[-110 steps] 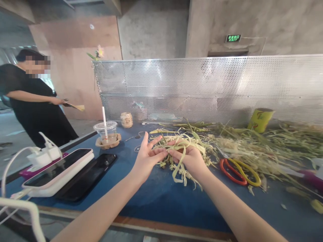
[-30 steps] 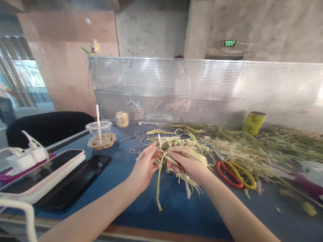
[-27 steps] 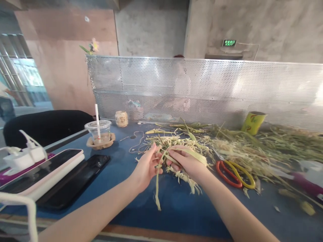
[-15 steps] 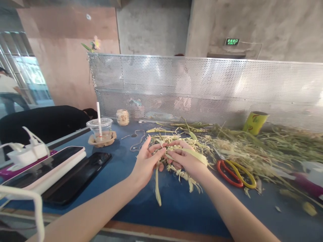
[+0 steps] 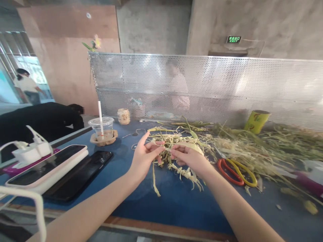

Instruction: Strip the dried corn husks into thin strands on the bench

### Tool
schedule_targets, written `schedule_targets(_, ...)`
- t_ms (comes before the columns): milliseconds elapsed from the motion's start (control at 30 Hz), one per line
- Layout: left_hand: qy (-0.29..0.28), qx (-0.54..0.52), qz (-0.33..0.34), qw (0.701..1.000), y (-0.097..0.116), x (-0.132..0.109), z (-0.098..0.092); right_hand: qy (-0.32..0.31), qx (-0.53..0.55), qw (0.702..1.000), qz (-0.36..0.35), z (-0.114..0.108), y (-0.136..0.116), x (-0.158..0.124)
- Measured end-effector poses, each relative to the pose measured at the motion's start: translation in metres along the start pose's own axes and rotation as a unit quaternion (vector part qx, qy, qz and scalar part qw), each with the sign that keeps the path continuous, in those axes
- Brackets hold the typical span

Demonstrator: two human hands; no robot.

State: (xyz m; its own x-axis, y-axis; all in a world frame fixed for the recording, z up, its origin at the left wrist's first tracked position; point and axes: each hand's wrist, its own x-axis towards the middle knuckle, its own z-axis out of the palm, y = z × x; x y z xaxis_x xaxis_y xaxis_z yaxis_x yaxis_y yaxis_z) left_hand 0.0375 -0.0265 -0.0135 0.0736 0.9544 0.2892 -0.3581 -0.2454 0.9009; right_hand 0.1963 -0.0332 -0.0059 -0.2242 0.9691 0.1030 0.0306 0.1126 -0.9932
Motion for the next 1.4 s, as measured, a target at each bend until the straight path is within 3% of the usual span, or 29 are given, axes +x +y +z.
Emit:
schedule_targets(133, -0.003, -0.042, -0.064, 0.997, 0.001, 0.002, 0.002, -0.044, -0.038, 0.996, -0.070, -0.001, -0.003, -0.003)
schedule_targets(267, -0.038, -0.078, -0.100, 0.991, 0.004, 0.001, 0.005, -0.080, -0.025, 0.994, -0.071, -0.001, -0.005, -0.005)
schedule_targets(367, -0.069, -0.081, -0.101, 0.989, 0.006, 0.001, 0.005, -0.078, -0.012, 0.994, -0.069, 0.000, -0.005, -0.003)
schedule_targets(467, -0.091, -0.061, -0.059, 0.992, 0.009, 0.000, 0.003, -0.080, -0.027, 0.994, -0.076, 0.000, -0.007, -0.004)
schedule_targets(600, -0.100, -0.001, -0.004, 0.995, 0.013, -0.001, 0.001, -0.034, -0.162, 0.976, -0.141, -0.001, -0.015, -0.009)
schedule_targets(700, -0.104, 0.041, 0.002, 0.994, 0.014, -0.003, 0.001, 0.018, -0.276, 0.942, -0.188, -0.001, -0.018, -0.013)
schedule_targets(767, -0.106, 0.061, -0.003, 0.992, 0.014, -0.003, 0.001, 0.033, -0.296, 0.934, -0.196, -0.001, -0.019, -0.013)
schedule_targets(967, -0.100, 0.090, -0.007, 0.991, 0.016, -0.003, 0.002, 0.074, -0.199, 0.962, -0.172, -0.005, -0.014, -0.008)
schedule_targets(1067, -0.089, 0.088, -0.009, 0.992, 0.017, -0.004, 0.001, 0.030, -0.154, 0.982, -0.107, -0.004, -0.010, -0.004)
schedule_targets(1167, -0.073, 0.100, -0.011, 0.992, 0.018, -0.005, 0.000, -0.028, -0.179, 0.980, -0.077, -0.003, -0.006, -0.004)
schedule_targets(1300, -0.072, 0.109, -0.023, 0.991, 0.019, -0.004, 0.000, -0.023, -0.218, 0.973, -0.072, -0.006, -0.007, -0.006)
schedule_targets(1400, -0.040, 0.077, -0.017, 0.996, 0.018, -0.001, -0.001, -0.028, -0.231, 0.971, -0.054, -0.011, -0.010, -0.008)
